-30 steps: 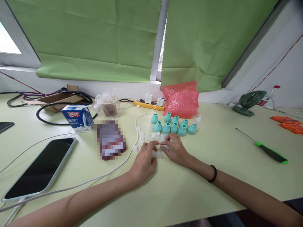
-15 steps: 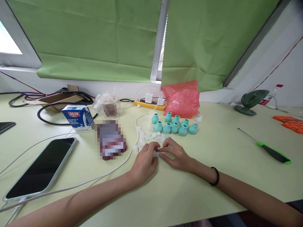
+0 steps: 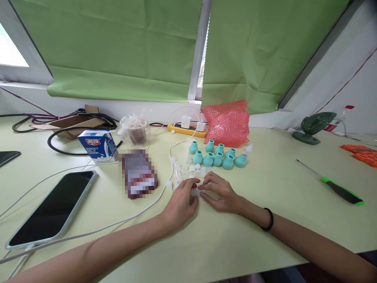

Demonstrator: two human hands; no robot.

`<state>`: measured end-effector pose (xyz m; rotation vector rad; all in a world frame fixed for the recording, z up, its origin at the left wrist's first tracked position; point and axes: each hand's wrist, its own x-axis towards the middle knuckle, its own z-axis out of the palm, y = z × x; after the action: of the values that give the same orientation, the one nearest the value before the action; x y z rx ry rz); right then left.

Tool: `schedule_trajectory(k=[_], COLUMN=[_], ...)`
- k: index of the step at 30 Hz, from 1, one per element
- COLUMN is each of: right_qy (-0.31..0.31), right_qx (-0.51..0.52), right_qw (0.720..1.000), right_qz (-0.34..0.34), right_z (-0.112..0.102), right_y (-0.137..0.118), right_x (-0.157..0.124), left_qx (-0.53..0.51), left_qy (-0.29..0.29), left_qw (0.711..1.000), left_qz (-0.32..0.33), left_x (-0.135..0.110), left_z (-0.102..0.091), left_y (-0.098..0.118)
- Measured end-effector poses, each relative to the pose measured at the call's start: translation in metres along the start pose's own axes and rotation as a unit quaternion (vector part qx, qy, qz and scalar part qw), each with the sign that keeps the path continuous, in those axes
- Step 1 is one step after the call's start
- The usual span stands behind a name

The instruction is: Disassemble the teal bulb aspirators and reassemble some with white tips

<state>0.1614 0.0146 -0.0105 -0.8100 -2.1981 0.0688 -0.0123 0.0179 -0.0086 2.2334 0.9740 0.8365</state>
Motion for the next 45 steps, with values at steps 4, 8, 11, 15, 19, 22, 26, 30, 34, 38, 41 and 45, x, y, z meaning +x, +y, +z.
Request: schedule_trajectory(k=[4, 8, 11, 15, 19, 22, 26, 30, 34, 38, 41, 45], right_qy=[0.005, 0.011, 0.013, 0.023, 0.024, 0.022, 0.014, 0.004, 0.002, 0.006, 0.007, 0.005], right_qx=[0.000, -0.004, -0.009, -0.020, -0.037, -0.057, -0.083, -0.124, -0.178, -0.207, -0.209, -0.193], right_qw=[1.000, 1.000, 0.999, 0.999, 0.998, 0.996, 0.992, 0.985, 0.973, 0.966, 0.967, 0.974], right_qz=[-0.005, -0.017, -0.028, -0.039, -0.053, -0.072, -0.092, -0.116, -0.147, -0.153, -0.143, -0.121], right_z=[-0.0010, -0.0014, -0.0016, -0.0017, -0.0018, -0.0021, -0.0027, -0.0038, -0.0044, -0.0038, -0.0030, -0.0022], right_y=[0.0000, 0.0007, 0.0010, 0.0021, 0.0037, 0.0039, 0.0029, 0.0017, 0.0012, 0.0004, -0.0006, -0.0011], right_x=[-0.0001, -0.0001, -0.0002, -0.0005, -0.0004, 0.0000, 0.0004, 0.0009, 0.0010, 0.0004, 0.0007, 0.0011], left_qx=[0.007, 0.008, 0.009, 0.010, 0.010, 0.012, 0.013, 0.013, 0.012, 0.011, 0.010, 0.008], left_qy=[-0.002, -0.003, -0.001, -0.005, -0.008, -0.009, -0.012, -0.016, -0.020, -0.021, -0.019, -0.020], left_qw=[1.000, 1.000, 1.000, 1.000, 1.000, 1.000, 1.000, 1.000, 1.000, 1.000, 1.000, 1.000], left_qz=[0.004, 0.007, 0.009, 0.006, 0.003, 0.002, 0.001, -0.003, -0.004, -0.005, -0.001, -0.001], left_x=[-0.0001, -0.0010, -0.0009, -0.0005, -0.0009, -0.0011, -0.0009, -0.0008, -0.0005, -0.0004, -0.0004, -0.0004], left_z=[0.0004, 0.0012, 0.0014, 0.0009, 0.0005, 0.0003, -0.0002, -0.0003, -0.0008, -0.0015, -0.0015, -0.0017], left_y=[-0.0006, -0.0005, -0.0001, -0.0001, -0.0001, -0.0001, -0.0002, 0.0001, 0.0010, 0.0012, 0.0009, 0.0016])
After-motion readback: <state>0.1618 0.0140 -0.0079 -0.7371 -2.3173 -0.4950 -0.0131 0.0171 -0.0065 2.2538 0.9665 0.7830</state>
